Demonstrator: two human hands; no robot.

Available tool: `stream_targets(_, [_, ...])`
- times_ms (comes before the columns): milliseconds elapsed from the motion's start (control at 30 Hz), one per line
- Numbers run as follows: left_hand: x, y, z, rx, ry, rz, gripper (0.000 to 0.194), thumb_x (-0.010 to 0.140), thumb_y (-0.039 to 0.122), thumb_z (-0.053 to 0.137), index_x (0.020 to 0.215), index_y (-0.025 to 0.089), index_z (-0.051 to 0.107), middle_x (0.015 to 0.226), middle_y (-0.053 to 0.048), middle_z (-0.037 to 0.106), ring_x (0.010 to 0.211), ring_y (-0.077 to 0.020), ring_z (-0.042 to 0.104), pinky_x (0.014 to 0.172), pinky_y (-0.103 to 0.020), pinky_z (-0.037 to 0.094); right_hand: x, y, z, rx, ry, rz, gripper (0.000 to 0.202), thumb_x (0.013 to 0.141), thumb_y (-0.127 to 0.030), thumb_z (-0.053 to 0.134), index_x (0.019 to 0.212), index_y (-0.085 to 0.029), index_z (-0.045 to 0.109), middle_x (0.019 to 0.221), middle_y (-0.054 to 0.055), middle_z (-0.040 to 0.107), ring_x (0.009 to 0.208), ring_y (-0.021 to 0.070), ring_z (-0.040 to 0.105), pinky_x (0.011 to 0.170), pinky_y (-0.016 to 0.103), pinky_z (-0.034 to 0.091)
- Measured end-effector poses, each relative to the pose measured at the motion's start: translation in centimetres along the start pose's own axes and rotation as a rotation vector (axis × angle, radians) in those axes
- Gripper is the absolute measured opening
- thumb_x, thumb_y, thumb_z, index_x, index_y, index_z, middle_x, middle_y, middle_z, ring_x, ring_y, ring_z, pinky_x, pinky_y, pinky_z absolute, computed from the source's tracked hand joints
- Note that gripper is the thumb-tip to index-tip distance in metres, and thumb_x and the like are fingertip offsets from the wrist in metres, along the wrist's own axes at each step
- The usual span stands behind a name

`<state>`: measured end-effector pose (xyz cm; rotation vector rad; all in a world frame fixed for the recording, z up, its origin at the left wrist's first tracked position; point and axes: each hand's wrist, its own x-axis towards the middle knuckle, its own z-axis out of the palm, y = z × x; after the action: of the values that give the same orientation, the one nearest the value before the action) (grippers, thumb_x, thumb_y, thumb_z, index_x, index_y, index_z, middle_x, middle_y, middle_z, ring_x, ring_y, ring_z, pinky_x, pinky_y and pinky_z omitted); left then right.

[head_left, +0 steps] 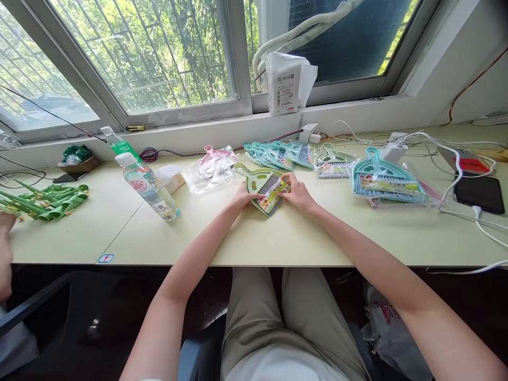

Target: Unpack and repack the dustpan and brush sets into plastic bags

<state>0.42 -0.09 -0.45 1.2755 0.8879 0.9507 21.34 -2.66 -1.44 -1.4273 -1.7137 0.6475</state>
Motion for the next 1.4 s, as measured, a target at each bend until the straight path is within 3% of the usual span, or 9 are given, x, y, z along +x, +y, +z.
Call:
stream_targets(200, [0.2, 0.0, -0.2, 0.012, 0.114, 0.126, 0.096, 0.049, 0.021, 0.087, 0.134, 0.023, 0.043, 0.124, -0.009, 0.062, 0.118, -0.0293, 0.058, 0.098, -0.048, 0.051, 0.2, 0.6, 0.1, 0.168, 0.402, 0.16, 0.078, 0.072, -0.045, 0.073, 0.137, -0.023, 0.036, 0.136, 0.016, 0.048, 0.106, 0.0233, 0.059, 0.097, 0.041, 0.051])
stream_targets(367, [-0.1, 0.7, 0.0, 0.027, 0.07, 0.275, 0.099, 0.055, 0.03, 0.087, 0.141, 0.026, 0.038, 0.125, -0.007, 0.059, 0.12, -0.0276, 0.056, 0.103, -0.045, 0.047, -0.4, -0.6, 0.8, 0.739, -0.09, 0.23, 0.036, 0.085, -0.044, 0.062, 0.113, -0.023, 0.056, 0.119, 0.01, 0.066, 0.107, 0.0229, 0.065, 0.092, 0.041, 0.056])
stream_targets(467, [0.1, 1.4, -0.7, 0.186, -0.039, 0.301, 0.087, 0.064, 0.041, 0.082, 0.139, 0.024, 0.043, 0.129, -0.01, 0.059, 0.126, -0.03, 0.052, 0.107, -0.045, 0.042, -0.6, -0.9, 1.5, 0.881, -0.084, 0.271, 0.026, 0.079, -0.03, 0.072, 0.099, -0.021, 0.06, 0.103, 0.007, 0.073, 0.095, 0.0217, 0.071, 0.087, 0.04, 0.059])
stream_targets(700, [1.0, 0.7, -7.8, 0.892, 0.476, 0.259, 0.044, 0.089, 0.039, 0.054, 0.133, 0.032, 0.053, 0.158, -0.006, 0.03, 0.153, -0.0287, 0.004, 0.119, -0.057, 0.005, -0.2, 0.5, 1.1, 0.893, 0.073, 0.365, 0.019, 0.077, -0.014, 0.071, 0.091, -0.02, 0.059, 0.094, 0.006, 0.075, 0.085, 0.021, 0.074, 0.081, 0.039, 0.063])
stream_targets(833, [1.2, 0.4, -10.9, 1.046, 0.424, 0.033, 0.023, 0.088, 0.037, 0.055, 0.104, 0.025, 0.067, 0.139, -0.013, 0.052, 0.14, -0.0342, 0.036, 0.114, -0.063, 0.014, -0.2, 0.4, 1.0, 0.896, 0.062, 0.394, 0.018, 0.077, -0.011, 0.068, 0.091, -0.019, 0.06, 0.091, 0.006, 0.075, 0.082, 0.0209, 0.074, 0.079, 0.038, 0.064])
stream_targets(967, [1.5, 0.6, -10.2, 1.052, 0.425, 0.06, 0.016, 0.087, 0.028, 0.054, 0.075, 0.018, 0.06, 0.101, -0.012, 0.062, 0.109, -0.0279, 0.057, 0.102, -0.045, 0.039, -0.4, 0.2, 1.1, 0.862, 0.048, 0.404, 0.018, 0.078, -0.011, 0.068, 0.092, -0.019, 0.061, 0.092, 0.006, 0.075, 0.081, 0.0206, 0.074, 0.078, 0.038, 0.065])
stream_targets(1133, [1.1, 0.6, -7.9, 0.916, 0.428, 0.099, 0.042, 0.071, -0.001, 0.056, 0.108, 0.018, 0.052, 0.114, -0.011, 0.052, 0.087, -0.0176, 0.06, 0.085, -0.035, 0.049, -0.3, 0.4, 1.2, 0.847, 0.034, 0.385, 0.021, 0.075, -0.011, 0.072, 0.092, -0.018, 0.062, 0.092, 0.007, 0.074, 0.081, 0.0221, 0.075, 0.076, 0.039, 0.065])
stream_targets(1300, [1.1, 0.6, -7.9, 1.065, 0.605, 0.031, 0.051, 0.073, 0.007, 0.064, 0.121, 0.016, 0.049, 0.14, -0.021, 0.037, 0.132, -0.0356, 0.04, 0.1, -0.047, 0.041, -0.3, 0.5, 1.4, 0.841, 0.022, 0.378, 0.021, 0.075, -0.011, 0.072, 0.092, -0.017, 0.063, 0.091, 0.008, 0.074, 0.08, 0.0221, 0.075, 0.075, 0.037, 0.066])
stream_targets(1400, [1.1, 0.6, -8.4, 1.153, 0.572, -0.009, 0.031, 0.081, 0.023, 0.065, 0.111, 0.017, 0.059, 0.132, -0.021, 0.051, 0.133, -0.0397, 0.039, 0.104, -0.053, 0.035, -0.3, 0.5, 1.4, 0.842, 0.02, 0.378, 0.022, 0.075, -0.011, 0.073, 0.093, -0.017, 0.063, 0.092, 0.008, 0.075, 0.079, 0.0216, 0.075, 0.074, 0.037, 0.066])
